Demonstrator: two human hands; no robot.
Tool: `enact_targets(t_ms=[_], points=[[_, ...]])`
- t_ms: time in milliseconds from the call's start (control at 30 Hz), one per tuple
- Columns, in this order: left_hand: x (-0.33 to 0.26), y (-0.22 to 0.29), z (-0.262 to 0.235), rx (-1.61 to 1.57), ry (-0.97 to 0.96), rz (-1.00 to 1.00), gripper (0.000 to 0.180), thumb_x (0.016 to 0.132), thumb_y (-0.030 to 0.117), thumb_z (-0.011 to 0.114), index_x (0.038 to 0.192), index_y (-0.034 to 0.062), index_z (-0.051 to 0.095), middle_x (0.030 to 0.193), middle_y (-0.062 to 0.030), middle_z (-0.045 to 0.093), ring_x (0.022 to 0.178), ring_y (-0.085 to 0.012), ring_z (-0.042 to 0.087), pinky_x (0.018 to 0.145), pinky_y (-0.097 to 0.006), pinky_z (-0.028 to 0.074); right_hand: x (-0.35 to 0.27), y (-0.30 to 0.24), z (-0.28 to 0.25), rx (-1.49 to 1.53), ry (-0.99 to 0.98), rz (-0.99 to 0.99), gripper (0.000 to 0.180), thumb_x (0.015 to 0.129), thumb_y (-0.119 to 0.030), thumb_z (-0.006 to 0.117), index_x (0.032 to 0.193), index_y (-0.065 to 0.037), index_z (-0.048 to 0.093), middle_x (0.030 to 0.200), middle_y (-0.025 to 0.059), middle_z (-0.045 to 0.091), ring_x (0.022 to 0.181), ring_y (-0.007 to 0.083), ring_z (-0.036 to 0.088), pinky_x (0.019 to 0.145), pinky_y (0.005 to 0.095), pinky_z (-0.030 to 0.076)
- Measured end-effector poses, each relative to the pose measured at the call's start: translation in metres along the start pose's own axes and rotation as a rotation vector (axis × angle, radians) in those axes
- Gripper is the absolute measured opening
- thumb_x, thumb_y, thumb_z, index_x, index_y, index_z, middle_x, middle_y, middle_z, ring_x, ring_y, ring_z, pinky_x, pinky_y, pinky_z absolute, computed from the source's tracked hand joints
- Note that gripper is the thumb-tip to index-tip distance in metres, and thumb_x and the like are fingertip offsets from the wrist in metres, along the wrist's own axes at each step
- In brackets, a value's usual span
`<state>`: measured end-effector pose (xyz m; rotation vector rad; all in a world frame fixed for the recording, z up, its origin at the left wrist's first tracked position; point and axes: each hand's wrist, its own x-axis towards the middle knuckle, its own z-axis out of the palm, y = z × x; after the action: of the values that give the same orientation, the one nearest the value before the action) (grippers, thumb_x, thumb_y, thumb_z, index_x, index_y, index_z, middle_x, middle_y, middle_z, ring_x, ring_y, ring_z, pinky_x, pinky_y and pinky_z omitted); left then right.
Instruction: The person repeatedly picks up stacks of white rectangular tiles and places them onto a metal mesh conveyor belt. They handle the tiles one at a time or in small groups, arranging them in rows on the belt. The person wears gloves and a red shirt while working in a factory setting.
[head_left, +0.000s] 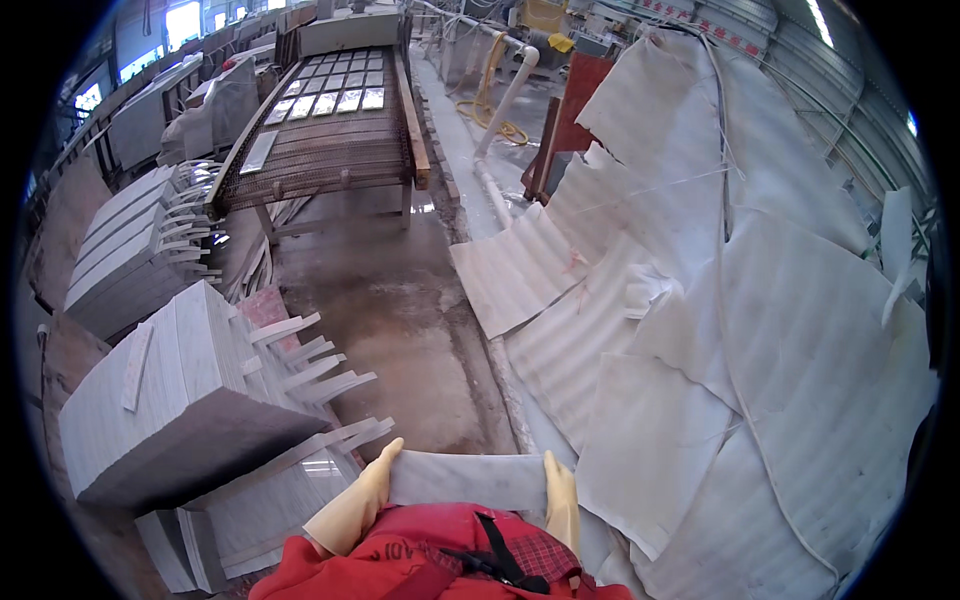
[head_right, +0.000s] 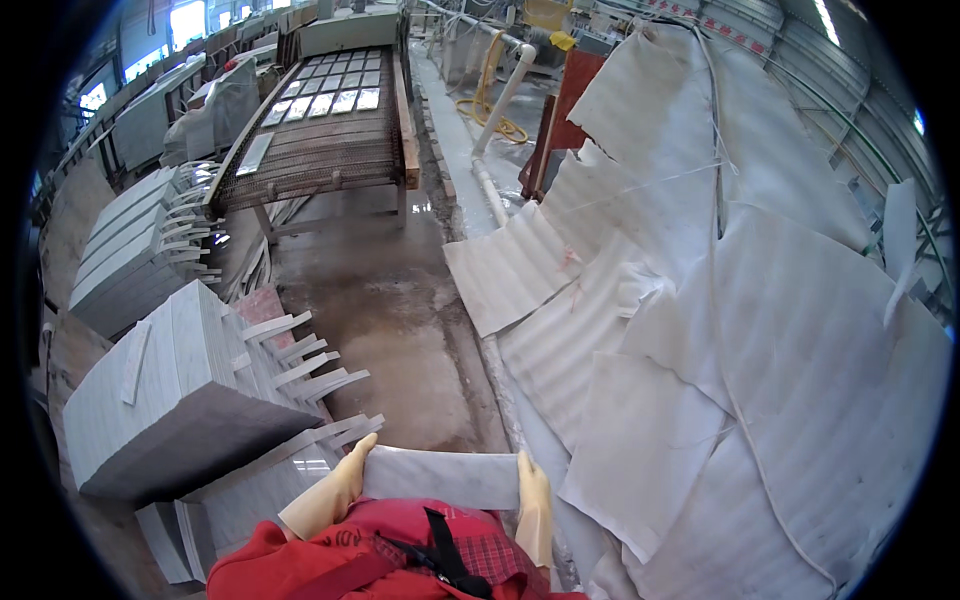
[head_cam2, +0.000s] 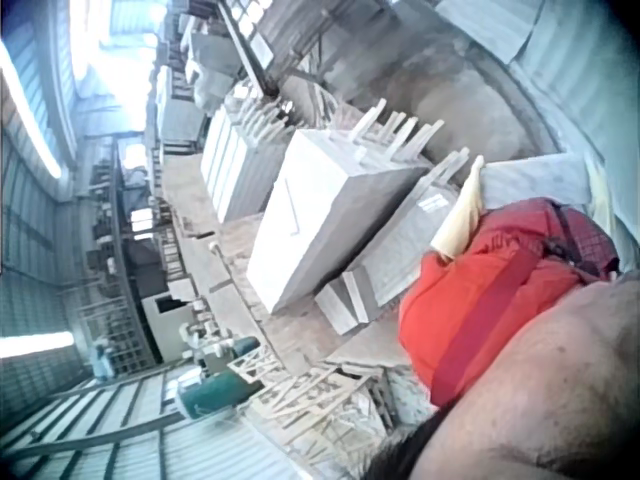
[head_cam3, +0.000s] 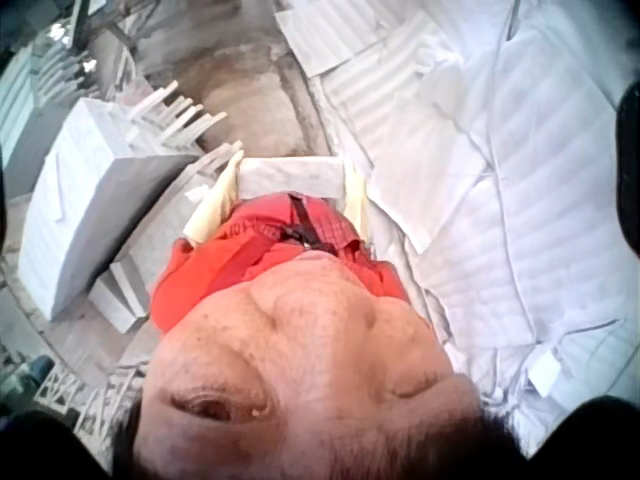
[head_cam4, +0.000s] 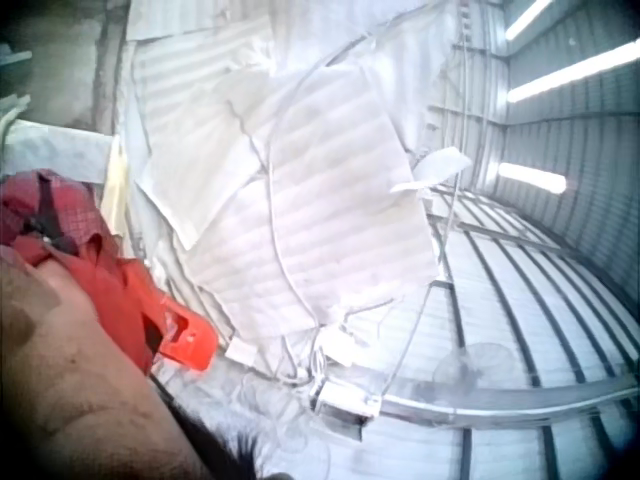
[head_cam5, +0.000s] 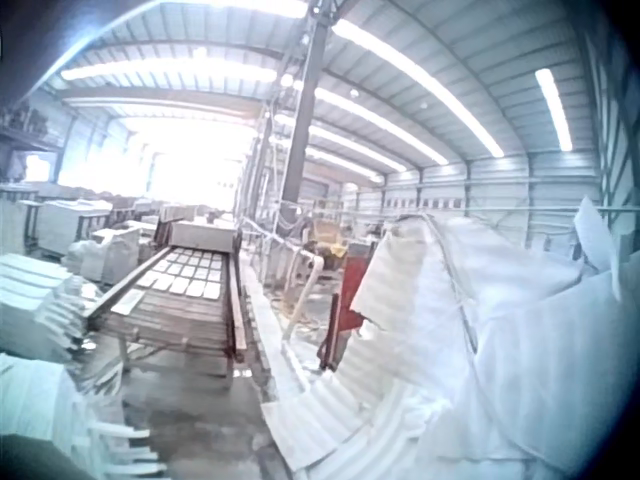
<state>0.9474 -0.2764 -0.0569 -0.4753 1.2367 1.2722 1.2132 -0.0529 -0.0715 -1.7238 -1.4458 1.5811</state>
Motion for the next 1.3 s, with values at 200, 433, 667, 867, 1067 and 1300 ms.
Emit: enact_targets(t_ms=[200,433,667,867,1067,1300], points=[[0.042,0.042,-0.008,-0.211,-0.052,0.116,0.067,0.098,0.064,0.059,0.127,0.0055,0.069,0.129,-0.0146,0.072,0.114,-0.0352,0.069,0.105,-0.054,0.05,0.077,-0.077,0.059,-0.21,-0.137,-0.11,0.069,0.101,-0.057,0.059,0.13,0.005,0.071,0.122,0.0196,0.075,0.115,0.026,0.069,0.101,0.0372,0.049],[0.1,0.145,0.018,-0.283,0.015,0.133,0.065,0.098,0.065,0.058,0.126,0.0073,0.07,0.127,-0.015,0.073,0.116,-0.0373,0.069,0.105,-0.056,0.05,0.189,-0.169,0.135,-0.22,-0.272,-0.061,0.066,0.103,-0.053,0.061,0.137,0.002,0.068,0.128,0.0148,0.073,0.12,0.0225,0.065,0.103,0.0376,0.048],[0.136,0.298,0.03,-0.4,0.102,0.246,0.068,0.099,0.064,0.057,0.134,0.0065,0.067,0.135,-0.0157,0.07,0.125,-0.0352,0.066,0.111,-0.054,0.047,0.309,-0.288,0.258,-0.402,-0.34,-0.173,0.066,0.102,-0.054,0.062,0.136,0.002,0.069,0.132,0.0159,0.072,0.123,0.0237,0.064,0.106,0.0374,0.047],[0.142,0.392,0.027,-0.537,0.186,0.311,0.068,0.099,0.062,0.059,0.136,0.0051,0.066,0.137,-0.0135,0.07,0.126,-0.0312,0.065,0.113,-0.047,0.046,0.36,-0.387,0.376,-0.448,-0.491,-0.171,0.069,0.1,-0.06,0.061,0.134,-0.001,0.071,0.126,0.0172,0.075,0.119,0.025,0.068,0.104,0.0372,0.048],[0.155,0.425,-0.02,-0.872,0.174,0.384,0.073,0.099,0.066,0.056,0.136,0.0046,0.067,0.135,-0.0137,0.071,0.121,-0.0334,0.068,0.11,-0.05,0.05,0.385,-0.427,0.518,-0.722,-0.66,-0.213,0.069,0.099,-0.062,0.06,0.136,-0.004,0.07,0.128,0.017,0.073,0.123,0.0267,0.065,0.106,0.0383,0.047],[0.163,0.554,-0.091,-0.959,0.284,0.422,0.073,0.098,0.065,0.058,0.137,0.0045,0.066,0.139,-0.0135,0.069,0.126,-0.0326,0.065,0.111,-0.05,0.049,0.388,-0.5,0.69,-0.708,-0.762,-0.321,0.066,0.1,-0.058,0.063,0.131,-0.001,0.072,0.12,0.0112,0.074,0.111,0.0203,0.065,0.1,0.0361,0.048]])
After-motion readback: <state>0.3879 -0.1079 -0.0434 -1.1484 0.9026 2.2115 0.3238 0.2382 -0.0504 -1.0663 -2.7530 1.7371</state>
